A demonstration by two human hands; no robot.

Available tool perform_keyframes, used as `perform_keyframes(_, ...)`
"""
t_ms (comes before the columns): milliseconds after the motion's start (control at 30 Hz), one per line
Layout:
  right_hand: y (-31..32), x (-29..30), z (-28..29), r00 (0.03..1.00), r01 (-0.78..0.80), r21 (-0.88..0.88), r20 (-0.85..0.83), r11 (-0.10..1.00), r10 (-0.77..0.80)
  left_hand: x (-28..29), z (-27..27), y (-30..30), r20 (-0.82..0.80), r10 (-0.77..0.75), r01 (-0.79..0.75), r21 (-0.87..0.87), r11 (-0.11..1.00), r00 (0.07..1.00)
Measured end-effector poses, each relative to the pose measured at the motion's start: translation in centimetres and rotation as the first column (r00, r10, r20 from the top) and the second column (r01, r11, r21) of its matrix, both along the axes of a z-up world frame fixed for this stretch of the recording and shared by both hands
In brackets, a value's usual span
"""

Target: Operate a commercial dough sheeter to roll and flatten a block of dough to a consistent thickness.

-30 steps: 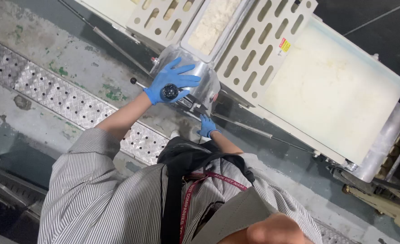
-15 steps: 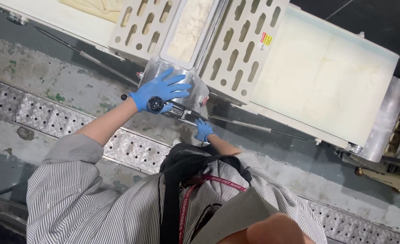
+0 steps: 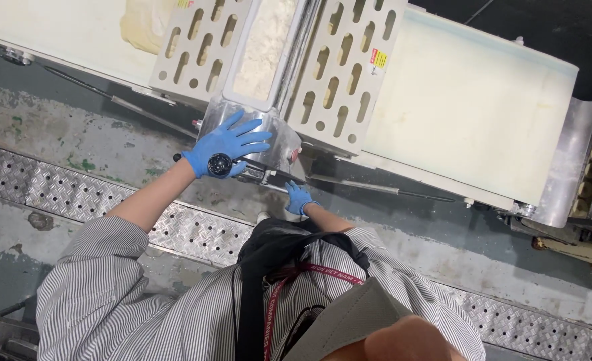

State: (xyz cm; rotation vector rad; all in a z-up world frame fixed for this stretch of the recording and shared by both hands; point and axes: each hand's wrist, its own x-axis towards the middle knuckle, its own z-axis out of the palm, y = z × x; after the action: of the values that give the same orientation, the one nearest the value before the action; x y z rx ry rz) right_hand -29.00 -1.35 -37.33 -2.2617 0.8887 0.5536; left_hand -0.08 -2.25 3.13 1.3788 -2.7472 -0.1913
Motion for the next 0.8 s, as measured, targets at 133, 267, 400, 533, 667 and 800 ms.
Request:
perform_keyframes(133,-0.1,0.1,0.1,1.0,0.018,0.027,0.001,0.999,-0.018,0.0,-0.3,-0.1,0.035,0.001,-0.002,0.006,1.0,0.999)
perform_keyframes(267,0.0,0.0,-0.2,1.0,0.011,0.008,0.002,1.0,-0.011,-0.1,-0.2,-0.1,0.074,0.009,-0.01,0.011,1.0,0.997)
perform_keyframes(400,0.2,-0.1,-1.9,0.999,0.001,-0.007,0.039,1.0,-0.001,-0.3,0.2,-0.1,0.077,0.014,-0.017,0.035,0.999,0.997)
perform_keyframes(533,0.2,0.0,-0.4,1.0,0.028,0.031,0.01,0.999,-0.028,-0.2,-0.2,0.0,0.039,0.02,-0.021,0.026,0.999,0.999)
perform_keyframes(667,0.2,0.1,-0.6,1.0,0.022,0.016,0.013,1.0,-0.023,0.0,-0.4,0.0,0.017,0.014,-0.014,0.018,1.0,1.0)
perform_keyframes(800,0.1,0.1,-0.4,0.999,0.036,0.032,0.023,0.999,-0.037,0.0,-0.3,0.0,0.003,0.014,-0.014,0.007,1.0,1.0)
